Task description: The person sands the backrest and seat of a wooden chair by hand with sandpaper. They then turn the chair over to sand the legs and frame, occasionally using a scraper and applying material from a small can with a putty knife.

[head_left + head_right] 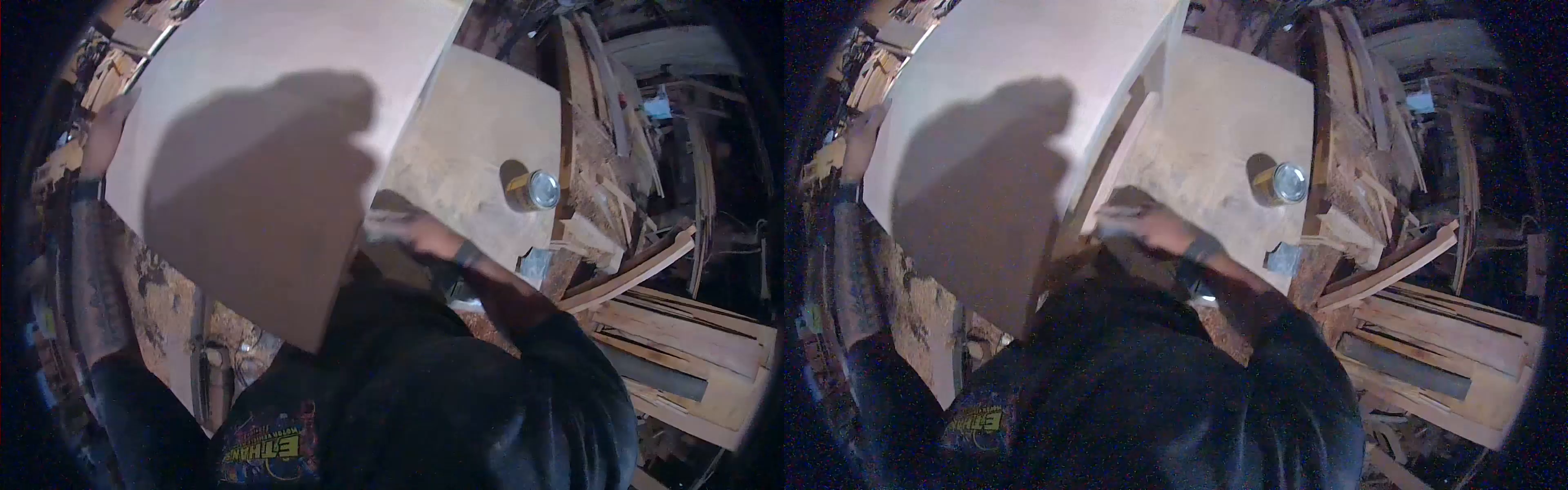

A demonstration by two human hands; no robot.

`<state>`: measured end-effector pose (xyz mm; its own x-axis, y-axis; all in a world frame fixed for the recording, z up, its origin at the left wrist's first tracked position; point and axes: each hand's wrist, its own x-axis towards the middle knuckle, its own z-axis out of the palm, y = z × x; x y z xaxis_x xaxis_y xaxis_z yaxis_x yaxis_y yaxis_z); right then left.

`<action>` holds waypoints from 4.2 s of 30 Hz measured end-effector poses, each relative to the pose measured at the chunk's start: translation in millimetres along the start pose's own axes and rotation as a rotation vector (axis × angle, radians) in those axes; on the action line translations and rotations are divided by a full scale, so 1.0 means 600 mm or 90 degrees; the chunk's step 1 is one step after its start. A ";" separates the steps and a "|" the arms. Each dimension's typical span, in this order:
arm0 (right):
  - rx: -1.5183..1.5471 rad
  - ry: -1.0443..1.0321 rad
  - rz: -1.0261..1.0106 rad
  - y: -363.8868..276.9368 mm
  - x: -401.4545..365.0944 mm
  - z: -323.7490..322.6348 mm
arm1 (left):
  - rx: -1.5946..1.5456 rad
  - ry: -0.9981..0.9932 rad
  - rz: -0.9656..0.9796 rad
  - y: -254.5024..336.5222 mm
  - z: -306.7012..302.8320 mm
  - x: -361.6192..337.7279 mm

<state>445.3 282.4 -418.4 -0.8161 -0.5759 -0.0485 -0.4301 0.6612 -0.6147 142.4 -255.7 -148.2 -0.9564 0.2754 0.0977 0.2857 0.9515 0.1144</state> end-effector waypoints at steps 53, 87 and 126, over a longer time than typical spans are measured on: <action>0.462 0.392 0.211 -0.059 -0.053 0.143 | -0.110 -0.051 0.072 -0.012 -0.007 0.018; 0.221 0.202 0.150 -0.128 0.076 0.038 | -0.005 -0.020 0.202 -0.052 -0.010 0.029; 0.017 0.341 0.175 -0.078 0.128 0.038 | -0.341 -0.067 -0.027 0.009 0.008 0.009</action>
<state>411.4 196.2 -411.2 -0.9800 -0.0590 0.1901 -0.1715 0.7353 -0.6557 138.6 -248.6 -151.7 -0.9608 0.2768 -0.0138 0.2120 0.7661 0.6067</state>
